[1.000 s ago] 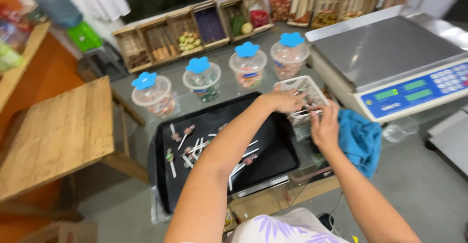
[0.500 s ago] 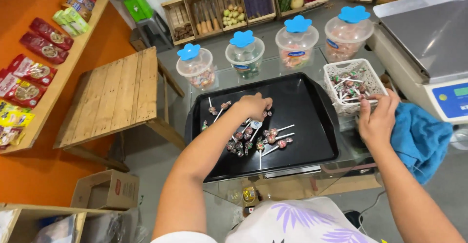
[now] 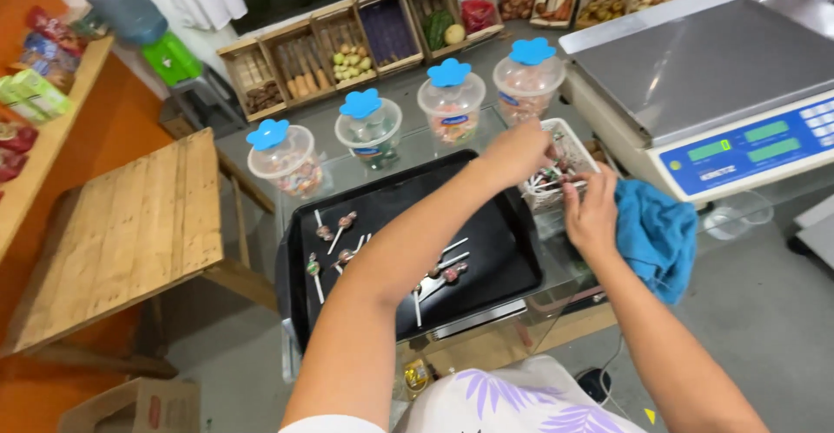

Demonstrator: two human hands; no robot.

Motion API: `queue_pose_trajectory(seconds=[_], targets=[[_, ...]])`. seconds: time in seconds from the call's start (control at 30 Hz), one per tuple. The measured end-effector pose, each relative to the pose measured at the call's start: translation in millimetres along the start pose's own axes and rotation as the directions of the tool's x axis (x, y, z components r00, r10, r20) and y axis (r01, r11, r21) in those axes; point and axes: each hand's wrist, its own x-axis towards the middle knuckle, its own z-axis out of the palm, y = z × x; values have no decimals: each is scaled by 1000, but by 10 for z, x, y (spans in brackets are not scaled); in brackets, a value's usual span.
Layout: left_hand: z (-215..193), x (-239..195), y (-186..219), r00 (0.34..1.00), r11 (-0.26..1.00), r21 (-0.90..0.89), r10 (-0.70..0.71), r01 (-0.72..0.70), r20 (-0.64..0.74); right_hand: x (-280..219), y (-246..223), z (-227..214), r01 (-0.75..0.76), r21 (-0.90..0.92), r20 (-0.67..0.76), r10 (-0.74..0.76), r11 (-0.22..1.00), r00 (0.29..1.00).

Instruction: The person transfers lollipops from a black tray into a white basket, then pours wrapped candies from a clear container onto the tray and transfers them into a smaller clear container. The person uses a blue cloth to wipe the containers during the process.

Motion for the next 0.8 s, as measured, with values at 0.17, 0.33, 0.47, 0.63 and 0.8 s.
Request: queue_pose_trajectory(seconds=[0.17, 0.33, 0.47, 0.63, 0.8], targets=[[372, 328, -113, 995, 999, -35, 22, -18, 94, 24, -39, -38, -22, -23, 2, 22, 999, 1000], [103, 235, -35, 991, 993, 0, 120, -121, 50, -11, 44, 30, -74, 4, 20, 73, 997, 997], [9, 108, -74, 993, 997, 45, 65, -61, -101, -14, 84, 30, -33, -5, 10, 34, 999, 999], [-181, -473, -364, 987, 998, 9, -56, 58, -149, -20, 127, 33, 64, 28, 48, -65, 998, 997], [-170, -1448, -309, 921, 969, 192, -210, 153, 327, -26, 124, 5, 34, 5, 45, -34, 999, 998]])
